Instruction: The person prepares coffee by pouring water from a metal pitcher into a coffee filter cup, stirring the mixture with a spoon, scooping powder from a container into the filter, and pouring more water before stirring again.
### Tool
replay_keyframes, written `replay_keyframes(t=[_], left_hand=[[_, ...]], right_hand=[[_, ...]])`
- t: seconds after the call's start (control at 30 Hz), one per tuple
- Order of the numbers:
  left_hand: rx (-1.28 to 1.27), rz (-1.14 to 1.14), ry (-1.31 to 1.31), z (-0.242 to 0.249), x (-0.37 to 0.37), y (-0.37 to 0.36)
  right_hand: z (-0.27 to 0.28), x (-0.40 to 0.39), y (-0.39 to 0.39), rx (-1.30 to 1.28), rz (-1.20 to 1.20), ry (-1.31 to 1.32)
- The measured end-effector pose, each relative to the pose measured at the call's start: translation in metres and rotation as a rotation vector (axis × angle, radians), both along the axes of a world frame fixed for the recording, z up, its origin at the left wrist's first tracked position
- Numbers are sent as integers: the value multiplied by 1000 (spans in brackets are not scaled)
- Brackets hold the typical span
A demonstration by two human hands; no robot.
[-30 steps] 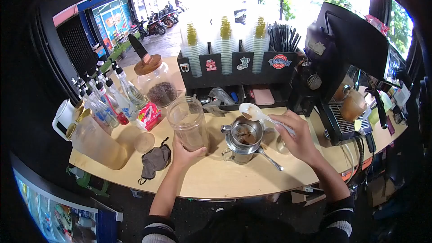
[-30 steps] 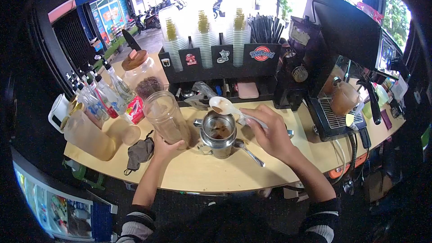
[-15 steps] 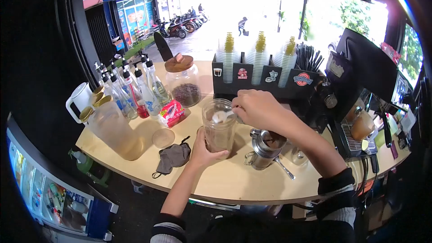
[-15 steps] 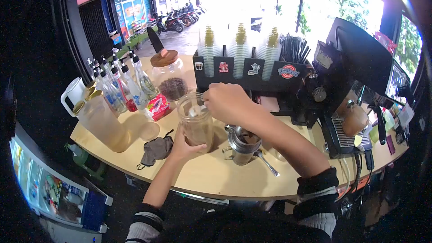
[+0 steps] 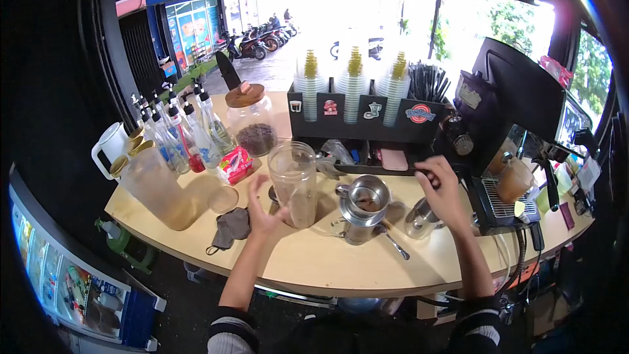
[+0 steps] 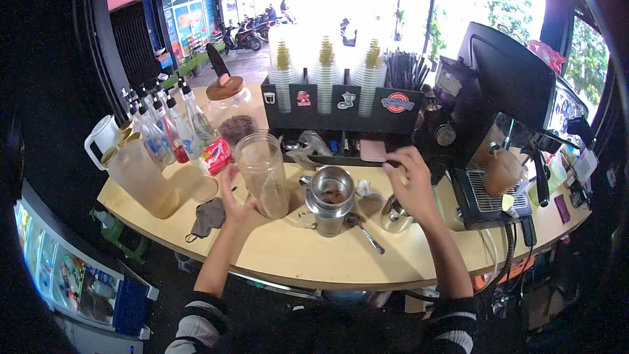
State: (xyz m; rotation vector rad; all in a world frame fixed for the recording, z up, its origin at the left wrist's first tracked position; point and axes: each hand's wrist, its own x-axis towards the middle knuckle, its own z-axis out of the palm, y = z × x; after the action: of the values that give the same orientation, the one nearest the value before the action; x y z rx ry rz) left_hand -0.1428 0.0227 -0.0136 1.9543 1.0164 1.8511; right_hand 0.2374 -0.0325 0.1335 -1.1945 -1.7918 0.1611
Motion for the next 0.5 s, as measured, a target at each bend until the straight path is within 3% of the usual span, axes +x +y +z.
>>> replay_keyframes(t=[0.07,0.17,0.23,0.3,0.37,0.5], left_hand=[[178,356,-45,-1,1,-4],[316,388,-23,12,20,-28],[344,373,91,32,44,-50],[307,218,272,50,78,-68],[289,114,231,49,102,-66],[171,50,61,56,131,-53]], right_hand=[[-38,38,-10,-52,-88,19],[-92,72,-19,95,-177,22],[-117,83,-23,37,-189,133],[-131,84,-25,33,-170,147],[-148,82,-24,-84,-132,373],[-151,86,-25,-73,-107,441]])
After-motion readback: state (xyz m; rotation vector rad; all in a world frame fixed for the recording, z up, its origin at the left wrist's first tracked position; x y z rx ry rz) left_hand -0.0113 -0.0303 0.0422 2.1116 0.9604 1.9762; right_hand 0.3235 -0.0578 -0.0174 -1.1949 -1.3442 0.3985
